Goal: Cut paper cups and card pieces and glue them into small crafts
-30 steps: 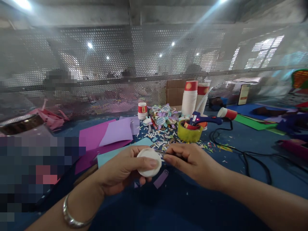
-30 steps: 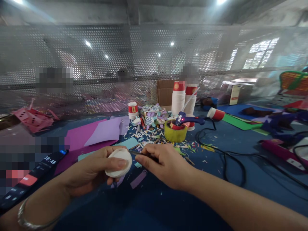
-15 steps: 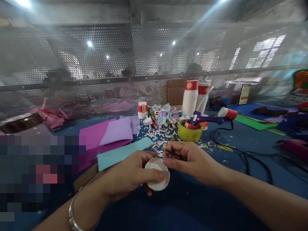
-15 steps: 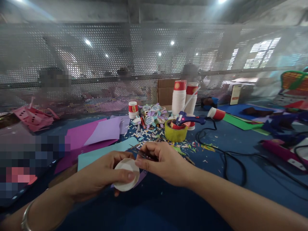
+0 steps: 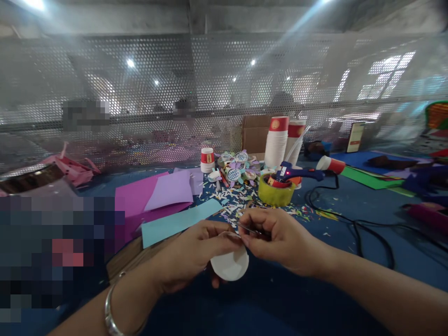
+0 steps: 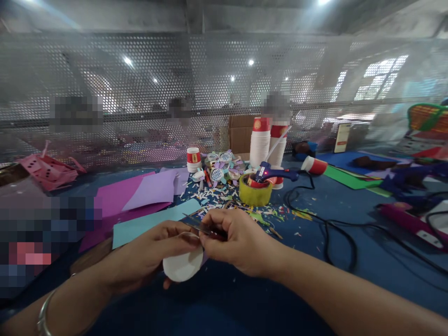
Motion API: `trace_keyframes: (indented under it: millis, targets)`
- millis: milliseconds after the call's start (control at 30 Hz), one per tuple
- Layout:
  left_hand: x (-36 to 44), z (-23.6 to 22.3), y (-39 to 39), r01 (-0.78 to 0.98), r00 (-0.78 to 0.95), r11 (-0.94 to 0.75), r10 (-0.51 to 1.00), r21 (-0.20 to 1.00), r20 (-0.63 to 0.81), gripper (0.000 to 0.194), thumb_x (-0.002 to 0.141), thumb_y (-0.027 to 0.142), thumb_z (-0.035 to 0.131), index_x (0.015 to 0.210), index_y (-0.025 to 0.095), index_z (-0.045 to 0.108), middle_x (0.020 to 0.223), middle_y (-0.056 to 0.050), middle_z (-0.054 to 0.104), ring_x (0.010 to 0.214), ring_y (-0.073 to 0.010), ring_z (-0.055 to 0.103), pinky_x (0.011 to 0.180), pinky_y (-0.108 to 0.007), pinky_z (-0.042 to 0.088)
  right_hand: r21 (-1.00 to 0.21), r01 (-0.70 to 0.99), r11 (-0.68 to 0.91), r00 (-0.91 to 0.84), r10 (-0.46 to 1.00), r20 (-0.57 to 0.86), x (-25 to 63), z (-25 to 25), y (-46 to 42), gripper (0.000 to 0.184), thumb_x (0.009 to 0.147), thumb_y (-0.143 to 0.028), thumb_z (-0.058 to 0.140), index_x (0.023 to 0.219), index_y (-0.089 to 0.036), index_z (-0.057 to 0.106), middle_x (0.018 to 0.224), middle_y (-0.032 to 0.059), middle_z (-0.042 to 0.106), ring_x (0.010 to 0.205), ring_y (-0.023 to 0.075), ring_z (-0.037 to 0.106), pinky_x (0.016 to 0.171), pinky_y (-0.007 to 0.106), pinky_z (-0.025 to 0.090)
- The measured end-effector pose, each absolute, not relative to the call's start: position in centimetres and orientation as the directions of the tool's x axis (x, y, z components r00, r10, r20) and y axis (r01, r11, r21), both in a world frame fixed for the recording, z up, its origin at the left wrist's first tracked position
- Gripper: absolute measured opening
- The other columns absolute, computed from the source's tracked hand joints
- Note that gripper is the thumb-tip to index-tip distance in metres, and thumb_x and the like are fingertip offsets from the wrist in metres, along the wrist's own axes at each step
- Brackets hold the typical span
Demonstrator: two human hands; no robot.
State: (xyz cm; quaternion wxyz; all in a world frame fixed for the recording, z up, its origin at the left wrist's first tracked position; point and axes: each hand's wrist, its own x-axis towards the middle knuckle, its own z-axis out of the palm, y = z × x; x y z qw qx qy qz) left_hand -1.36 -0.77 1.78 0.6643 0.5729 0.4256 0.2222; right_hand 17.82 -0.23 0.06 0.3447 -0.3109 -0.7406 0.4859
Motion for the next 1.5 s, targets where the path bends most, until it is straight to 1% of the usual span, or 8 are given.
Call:
trace_keyframes:
  millis: [200,333,500,667,833,1067,1267,1500]
  targets:
    - [-1.0,2.0,-0.9,0.126,0.549,0.244,0.790,0.961,-0.273,0.027,0.076,0.042,0.070,0.072,0.016,0.064,0.058,0.002,0.056,0.050,-0.0092,0.048,0.036,-0.015,0.042,-0.911,0.140,0.389,-0.500,0.821,0.274,17.5,-0.1,-0.6,0.006,0.076,-0.016,0.057,0.077,-0.019,0.052,0.066,-0.0050,0.042,0.056,0.0094,0.034,0.050,0.024,0.029]
    - [-1.4,3.0,-0.8,0.139,0.505,0.218,0.824,0.966,-0.258,0.022,0.078,0.036,0.066,0.068,0.017,0.060,0.057,0.003,0.052,0.047,-0.0085,0.045,0.036,-0.015,0.040,-0.860,0.204,0.469,-0.402,0.841,0.363,18.1,0.3,-0.2,0.009,0.079,-0.016,0.054,0.072,-0.020,0.049,0.064,-0.0052,0.041,0.056,0.0098,0.035,0.052,0.025,0.031]
    - [-1.9,3.2,-0.7,0.136,0.472,0.182,0.852,0.974,-0.226,0.024,0.082,0.041,0.064,0.077,0.017,0.062,0.068,0.000,0.059,0.058,-0.0122,0.053,0.050,-0.022,0.049,-0.821,0.300,0.486,-0.299,0.865,0.403,18.8,0.2,1.1,0.009,0.084,-0.021,0.053,0.075,-0.020,0.050,0.068,-0.0033,0.043,0.061,0.0119,0.040,0.056,0.026,0.035]
    - [-2.1,2.6,-0.2,0.187,0.390,0.065,0.911,0.980,-0.135,0.020,0.078,0.035,0.070,0.078,0.015,0.067,0.074,-0.001,0.064,0.066,-0.0119,0.055,0.063,-0.023,0.042,-0.805,0.356,0.475,-0.287,0.875,0.389,18.7,-0.2,1.1,0.008,0.086,-0.024,0.055,0.082,-0.019,0.051,0.071,-0.0021,0.047,0.064,0.0132,0.044,0.058,0.027,0.036]
    - [-2.3,2.4,0.2,0.111,0.317,0.019,0.947,0.994,-0.054,0.018,0.077,0.031,0.073,0.084,0.015,0.067,0.082,-0.003,0.067,0.074,-0.0125,0.056,0.069,-0.024,0.042,-0.793,0.380,0.477,-0.248,0.878,0.409,18.5,-0.2,0.8,0.019,0.088,-0.031,0.056,0.074,-0.020,0.050,0.065,-0.0041,0.040,0.060,0.0124,0.039,0.054,0.026,0.034]
    - [-1.8,2.3,-0.1,-0.094,0.268,0.111,0.960,0.989,-0.082,0.027,0.070,0.020,0.079,0.087,0.016,0.058,0.086,-0.002,0.066,0.081,-0.0151,0.059,0.072,-0.028,0.050,-0.809,0.357,0.468,-0.263,0.881,0.393,18.3,-0.2,0.8,0.013,0.089,-0.032,0.057,0.091,-0.020,0.060,0.084,0.0033,0.063,0.073,0.0172,0.056,0.065,0.030,0.045]
    - [-1.1,2.2,-0.2,-0.285,0.258,0.139,0.964,0.948,-0.064,0.026,0.069,0.012,0.078,0.081,0.017,0.056,0.085,-0.002,0.066,0.080,-0.0126,0.060,0.077,-0.025,0.050,-0.899,0.209,0.385,-0.387,0.877,0.286,17.9,-0.3,0.6,0.022,0.085,-0.039,0.065,0.097,-0.020,0.063,0.085,0.0036,0.066,0.076,0.0183,0.059,0.067,0.031,0.047]
    - [-1.1,2.3,-0.4,-0.114,0.262,0.067,0.964,0.991,-0.035,0.037,0.071,0.020,0.079,0.096,0.020,0.052,0.084,0.000,0.068,0.080,-0.0128,0.059,0.075,-0.025,0.044,-0.940,0.110,0.323,-0.398,0.881,0.256,17.7,-0.2,0.5,0.023,0.082,-0.040,0.069,0.089,-0.019,0.063,0.077,0.0008,0.060,0.068,0.0144,0.053,0.062,0.028,0.043]
